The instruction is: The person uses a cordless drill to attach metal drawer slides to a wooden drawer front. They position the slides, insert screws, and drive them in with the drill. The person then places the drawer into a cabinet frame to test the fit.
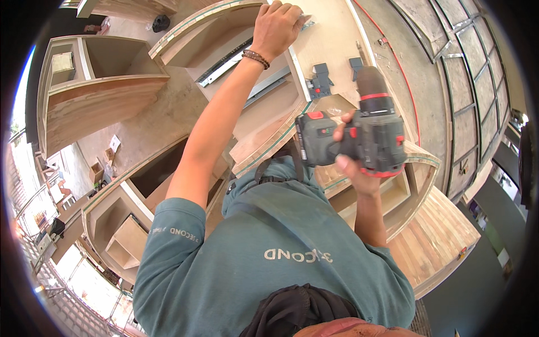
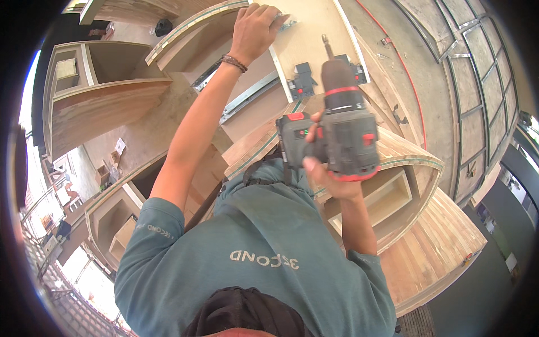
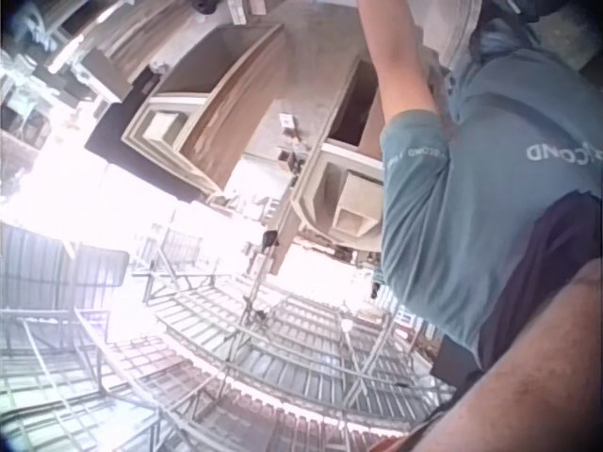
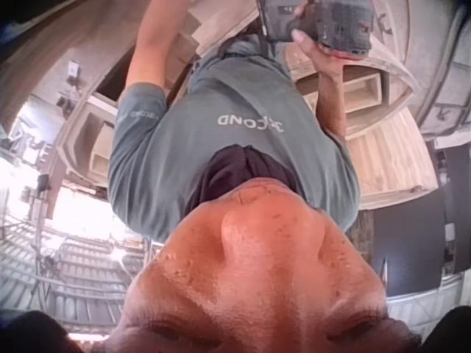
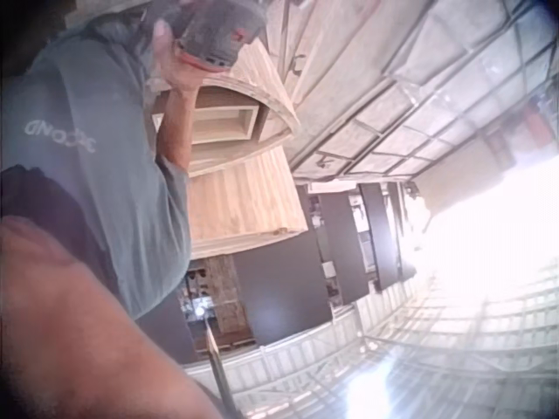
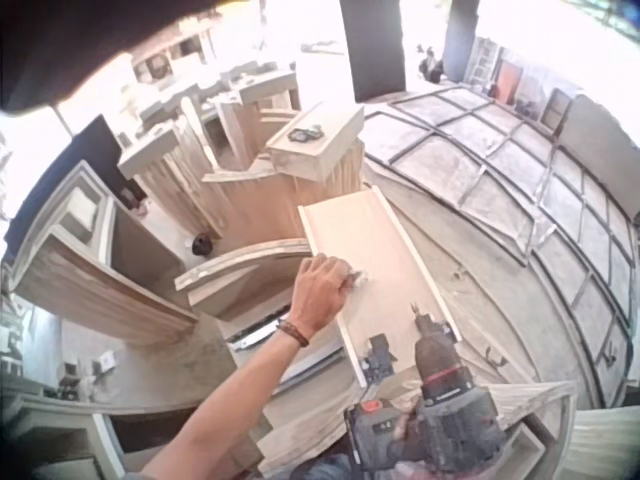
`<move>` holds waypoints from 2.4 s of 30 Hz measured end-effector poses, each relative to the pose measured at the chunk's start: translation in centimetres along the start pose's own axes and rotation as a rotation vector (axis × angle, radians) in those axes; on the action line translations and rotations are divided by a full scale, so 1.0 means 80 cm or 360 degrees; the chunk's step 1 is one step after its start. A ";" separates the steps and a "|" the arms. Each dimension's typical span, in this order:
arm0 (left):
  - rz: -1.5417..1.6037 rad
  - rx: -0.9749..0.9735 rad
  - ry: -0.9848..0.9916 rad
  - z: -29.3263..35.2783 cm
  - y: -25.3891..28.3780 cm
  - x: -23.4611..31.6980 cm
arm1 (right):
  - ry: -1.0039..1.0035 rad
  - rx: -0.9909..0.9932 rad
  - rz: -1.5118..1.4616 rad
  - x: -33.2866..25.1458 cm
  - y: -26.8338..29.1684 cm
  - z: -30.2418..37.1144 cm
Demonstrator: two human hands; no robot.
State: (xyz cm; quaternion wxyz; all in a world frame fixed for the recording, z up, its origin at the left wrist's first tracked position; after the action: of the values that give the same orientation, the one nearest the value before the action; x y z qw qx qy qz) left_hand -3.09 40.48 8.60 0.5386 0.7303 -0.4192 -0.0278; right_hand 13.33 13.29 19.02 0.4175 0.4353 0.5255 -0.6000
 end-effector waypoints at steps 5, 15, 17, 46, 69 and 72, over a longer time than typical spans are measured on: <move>0.0003 0.0092 -0.0247 0.003 0.018 0.009 | 0.0188 -0.0205 -0.0164 0.035 -0.068 0.020; 0.0330 -0.0305 -0.0199 0.014 0.003 -0.012 | 0.0100 0.0251 -0.0049 0.073 -0.187 0.122; 0.0249 -0.0387 -0.0231 0.012 -0.004 -0.028 | 0.0038 0.0463 -0.0231 0.076 -0.207 0.151; 0.0349 -0.0421 -0.0167 0.034 0.018 0.000 | 0.0509 0.1624 0.0125 0.087 0.013 0.406; 0.0319 -0.0335 0.0024 0.023 0.020 0.007 | 0.0324 0.1277 -0.0555 0.333 0.217 0.384; 0.0371 -0.0125 0.0162 0.018 0.030 -0.010 | 0.0287 0.1339 -0.0541 0.341 0.207 0.387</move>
State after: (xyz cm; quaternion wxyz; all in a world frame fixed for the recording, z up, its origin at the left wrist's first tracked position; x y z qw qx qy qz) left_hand -5.71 39.74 9.59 0.5869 0.6555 -0.4719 0.0557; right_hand 19.18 -20.30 -9.52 0.0529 0.5249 0.3346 -0.7809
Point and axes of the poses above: each hand's wrist, its own z-axis away from the middle knuckle, its own y-axis out of the back of the hand, x = y × z, the point moved 1 cm from there along -z, towards the middle knuckle, and after that the axes turned 1 degree about -x, right-handed, at the moved point
